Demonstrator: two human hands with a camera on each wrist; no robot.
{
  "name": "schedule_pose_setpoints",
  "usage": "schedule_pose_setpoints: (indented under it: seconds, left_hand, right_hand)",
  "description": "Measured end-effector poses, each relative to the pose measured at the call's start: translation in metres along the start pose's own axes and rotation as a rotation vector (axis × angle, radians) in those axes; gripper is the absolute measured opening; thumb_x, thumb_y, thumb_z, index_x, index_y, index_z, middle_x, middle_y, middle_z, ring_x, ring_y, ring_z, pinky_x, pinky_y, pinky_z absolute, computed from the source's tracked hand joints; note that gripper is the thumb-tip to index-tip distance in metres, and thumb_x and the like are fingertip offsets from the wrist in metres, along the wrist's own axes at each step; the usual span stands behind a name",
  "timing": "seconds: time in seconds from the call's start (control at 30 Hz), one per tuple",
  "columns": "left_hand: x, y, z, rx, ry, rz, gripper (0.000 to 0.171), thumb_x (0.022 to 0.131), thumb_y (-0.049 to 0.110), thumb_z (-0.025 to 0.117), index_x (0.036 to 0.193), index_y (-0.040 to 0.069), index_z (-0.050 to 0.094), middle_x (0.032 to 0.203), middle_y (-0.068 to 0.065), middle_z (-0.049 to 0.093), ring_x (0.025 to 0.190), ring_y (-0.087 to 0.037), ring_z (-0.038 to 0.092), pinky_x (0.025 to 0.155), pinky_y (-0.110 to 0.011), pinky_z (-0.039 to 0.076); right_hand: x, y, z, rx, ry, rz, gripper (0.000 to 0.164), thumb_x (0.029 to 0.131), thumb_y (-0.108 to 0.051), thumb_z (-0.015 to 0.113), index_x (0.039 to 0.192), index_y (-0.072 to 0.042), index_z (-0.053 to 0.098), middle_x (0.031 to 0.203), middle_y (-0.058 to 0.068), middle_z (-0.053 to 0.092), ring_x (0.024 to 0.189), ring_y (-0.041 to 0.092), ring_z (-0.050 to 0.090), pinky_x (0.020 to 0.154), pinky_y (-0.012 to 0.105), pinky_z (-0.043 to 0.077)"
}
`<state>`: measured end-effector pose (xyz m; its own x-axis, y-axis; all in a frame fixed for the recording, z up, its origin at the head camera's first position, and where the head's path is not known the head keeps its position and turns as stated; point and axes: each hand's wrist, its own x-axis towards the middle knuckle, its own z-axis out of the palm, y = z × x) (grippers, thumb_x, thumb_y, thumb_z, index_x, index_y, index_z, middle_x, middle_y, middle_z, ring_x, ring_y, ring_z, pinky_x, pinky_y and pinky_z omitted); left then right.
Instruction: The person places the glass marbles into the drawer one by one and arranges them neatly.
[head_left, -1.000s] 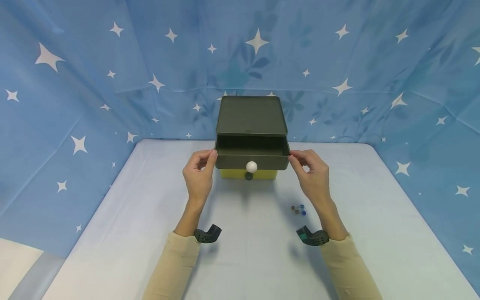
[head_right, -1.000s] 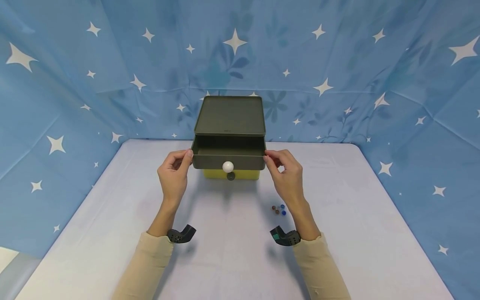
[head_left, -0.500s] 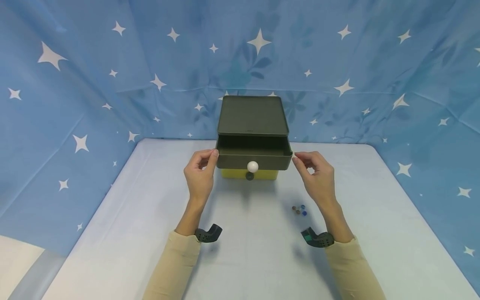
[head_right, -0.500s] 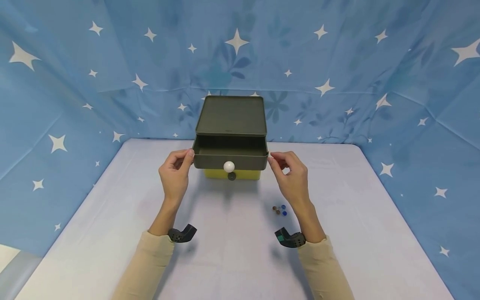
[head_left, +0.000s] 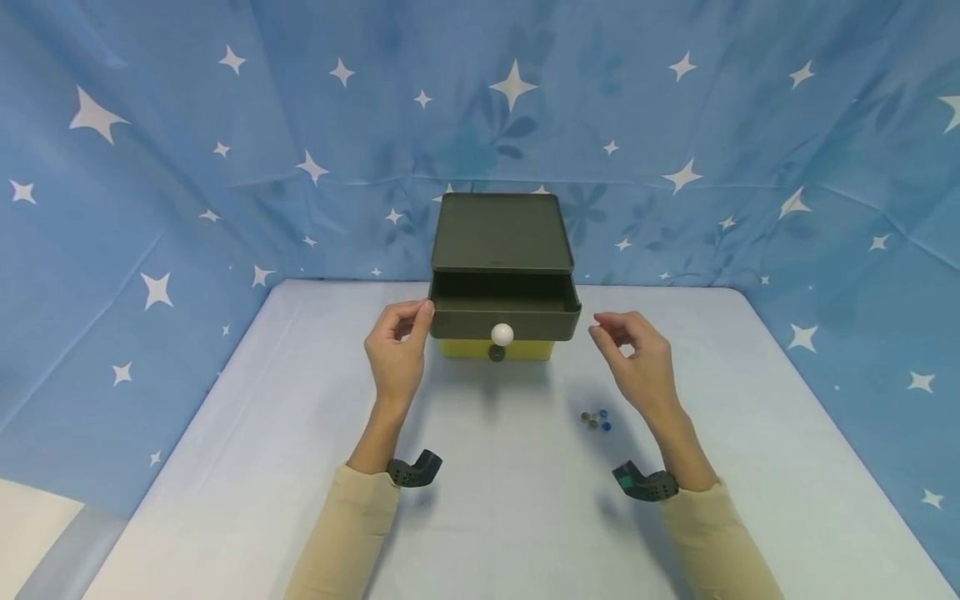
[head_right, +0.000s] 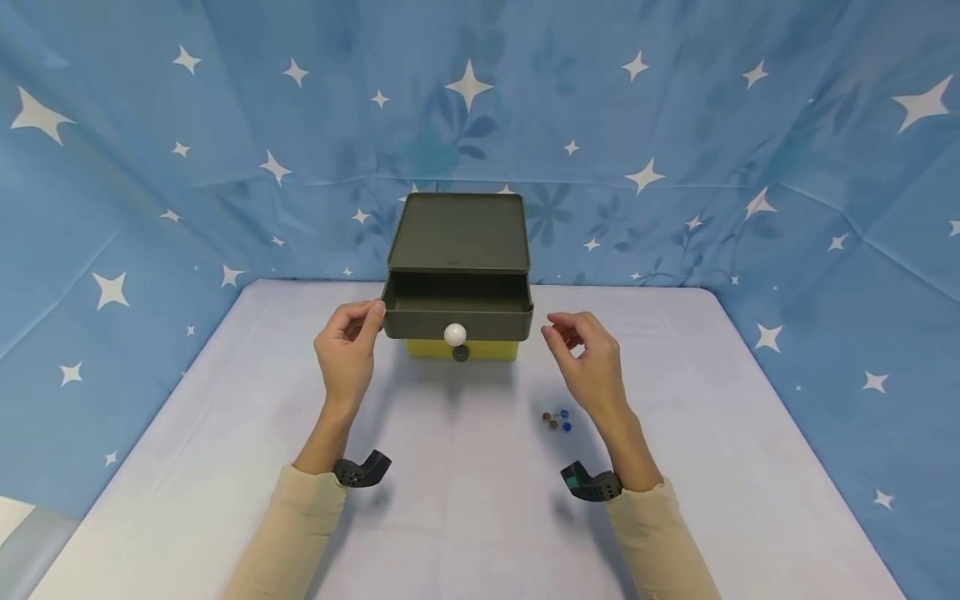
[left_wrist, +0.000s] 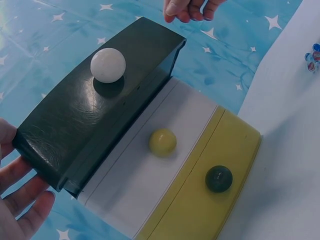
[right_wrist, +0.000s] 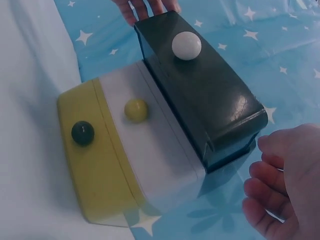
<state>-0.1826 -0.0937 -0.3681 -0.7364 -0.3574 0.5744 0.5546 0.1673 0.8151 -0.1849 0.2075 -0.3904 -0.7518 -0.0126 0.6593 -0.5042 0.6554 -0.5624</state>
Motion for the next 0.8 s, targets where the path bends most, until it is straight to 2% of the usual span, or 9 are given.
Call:
schedule_pose_setpoints:
  seconds: [0.3,0.47,0.6,0.7,0.8]
  left_hand:
    - [0.000,-0.001,0.000,-0.008,0.005,0.018,0.013,0.092,0.001,0.069,0.094,-0.012,0.071,0.095,-0.027,0.071,0.081,0.001,0.062,0.076,-0.015,0.052]
    - [0.000,-0.002,0.000,-0.015,0.008,0.030,0.013,0.092,0.000,0.069,0.094,-0.012,0.071,0.095,-0.028,0.071,0.081,0.002,0.063,0.075,-0.015,0.052]
    - [0.000,-0.001,0.000,-0.024,0.005,0.033,0.012,0.091,-0.001,0.069,0.094,-0.012,0.071,0.094,-0.028,0.071,0.080,0.000,0.063,0.074,-0.018,0.053]
    - [0.000,0.000,0.000,-0.023,0.006,0.035,0.012,0.091,-0.001,0.069,0.094,-0.013,0.071,0.094,-0.028,0.071,0.080,0.000,0.063,0.074,-0.020,0.053]
    - [0.000,0.001,0.000,-0.016,0.008,0.034,0.012,0.091,-0.001,0.069,0.094,-0.012,0.071,0.094,-0.028,0.071,0.080,0.000,0.063,0.074,-0.021,0.053]
  right_hand:
    - [-0.007,0.010,-0.005,-0.028,-0.031,0.001,0.020,0.092,-0.011,0.072,0.110,-0.003,0.071,0.091,0.008,0.069,0.079,0.001,0.054,0.070,0.012,0.047]
    - [-0.009,0.017,-0.005,-0.027,-0.060,0.009,0.020,0.092,-0.010,0.072,0.110,-0.003,0.071,0.094,0.009,0.069,0.080,0.007,0.056,0.071,0.011,0.047]
    - [-0.010,0.021,-0.006,-0.040,-0.117,0.030,0.020,0.092,-0.011,0.072,0.111,-0.005,0.070,0.098,0.010,0.069,0.084,0.015,0.060,0.072,0.010,0.047]
    - [-0.012,0.026,-0.007,-0.061,-0.183,0.056,0.022,0.092,-0.013,0.072,0.112,-0.006,0.069,0.102,0.010,0.069,0.087,0.020,0.061,0.073,0.016,0.050]
    - [-0.013,0.030,-0.007,-0.080,-0.259,0.087,0.026,0.092,-0.016,0.072,0.116,-0.005,0.068,0.105,0.010,0.068,0.090,0.023,0.061,0.074,0.029,0.055]
